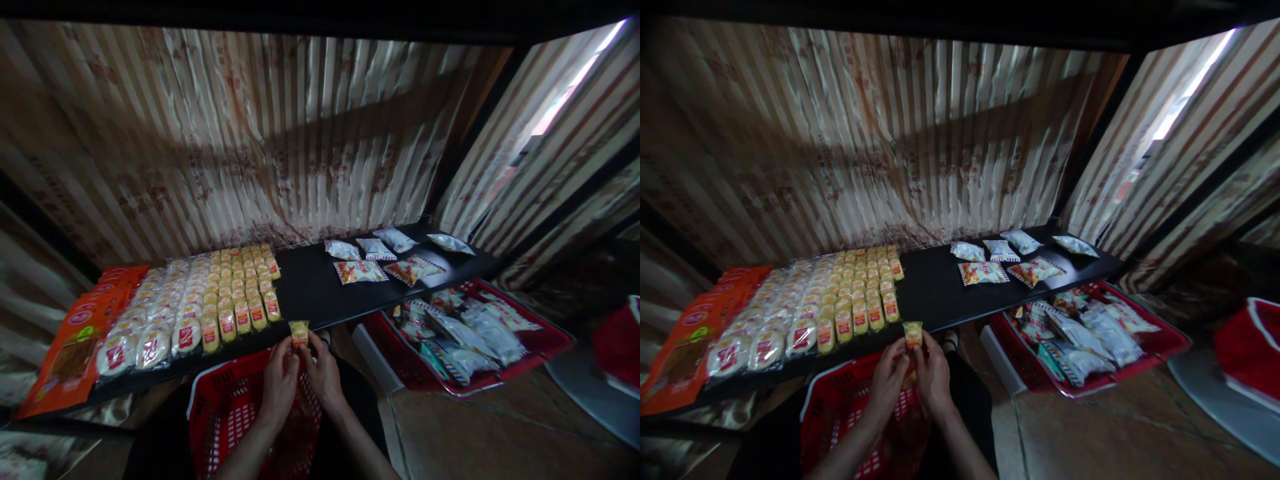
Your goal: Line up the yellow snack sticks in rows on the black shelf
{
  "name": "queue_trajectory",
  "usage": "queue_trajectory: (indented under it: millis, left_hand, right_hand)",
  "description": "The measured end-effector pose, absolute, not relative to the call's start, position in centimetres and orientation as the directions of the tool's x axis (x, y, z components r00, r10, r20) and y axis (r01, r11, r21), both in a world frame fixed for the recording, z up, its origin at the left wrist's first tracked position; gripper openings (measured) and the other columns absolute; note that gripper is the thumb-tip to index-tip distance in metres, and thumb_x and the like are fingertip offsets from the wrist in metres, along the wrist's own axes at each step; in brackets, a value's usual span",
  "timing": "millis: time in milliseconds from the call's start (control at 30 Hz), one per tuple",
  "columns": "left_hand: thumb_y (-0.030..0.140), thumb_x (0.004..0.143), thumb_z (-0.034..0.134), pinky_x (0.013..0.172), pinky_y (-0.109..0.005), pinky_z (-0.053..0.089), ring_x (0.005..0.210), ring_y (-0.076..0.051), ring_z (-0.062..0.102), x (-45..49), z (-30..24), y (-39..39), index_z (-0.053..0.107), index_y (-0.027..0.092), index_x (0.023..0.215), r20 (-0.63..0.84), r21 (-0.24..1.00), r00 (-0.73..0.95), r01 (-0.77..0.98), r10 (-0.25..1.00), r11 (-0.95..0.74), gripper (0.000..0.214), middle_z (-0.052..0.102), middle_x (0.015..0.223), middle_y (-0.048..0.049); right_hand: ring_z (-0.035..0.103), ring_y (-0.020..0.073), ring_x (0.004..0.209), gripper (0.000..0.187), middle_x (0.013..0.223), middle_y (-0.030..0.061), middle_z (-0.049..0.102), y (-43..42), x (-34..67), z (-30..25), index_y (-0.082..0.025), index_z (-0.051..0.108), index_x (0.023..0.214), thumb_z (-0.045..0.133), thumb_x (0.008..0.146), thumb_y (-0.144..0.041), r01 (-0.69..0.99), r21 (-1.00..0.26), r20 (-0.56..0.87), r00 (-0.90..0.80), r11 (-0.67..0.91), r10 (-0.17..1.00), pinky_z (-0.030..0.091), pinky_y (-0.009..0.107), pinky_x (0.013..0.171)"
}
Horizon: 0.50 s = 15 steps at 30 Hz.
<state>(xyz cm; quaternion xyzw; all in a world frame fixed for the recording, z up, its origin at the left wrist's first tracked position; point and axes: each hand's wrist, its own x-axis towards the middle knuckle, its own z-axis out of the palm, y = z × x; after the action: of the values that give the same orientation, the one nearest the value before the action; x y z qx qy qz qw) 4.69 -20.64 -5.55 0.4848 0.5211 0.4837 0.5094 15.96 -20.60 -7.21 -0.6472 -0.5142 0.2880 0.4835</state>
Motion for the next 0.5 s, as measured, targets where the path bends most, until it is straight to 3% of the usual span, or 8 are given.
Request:
queue_trajectory:
  millis: [367,500]
  left_hand:
    - [0.014,0.079,0.055,0.109,-0.034,0.031,0.126,-0.024,0.047,7.8,-3.8,-15.8,0.058,0.015,0.122,-0.072,0.996,0.014,-0.046,0.997,0.072,0.043,0.054,0.135,-0.0099]
    - [0.015,0.08,0.055,0.111,-0.033,0.028,0.13,-0.024,0.043,8.3,-3.5,-14.6,0.055,0.014,0.126,-0.118,0.993,-0.006,-0.02,0.993,0.118,0.045,0.051,0.138,-0.0101]
  right_hand:
    - [0.06,0.0272,0.104,0.047,0.115,0.0148,0.065,-13.9,18.0,-5.9,-0.013,0.061,0.118,0.045,0.083,-0.041,0.434,-0.899,0.202,0.307,0.052,0.93,0.045,0.039,0.092]
    - [0.061,0.025,0.101,0.044,0.112,0.013,0.066,-12.2,17.9,-6.4,-0.015,0.061,0.118,0.045,0.083,-0.037,0.45,-0.892,0.186,0.282,0.042,0.941,0.045,0.037,0.091]
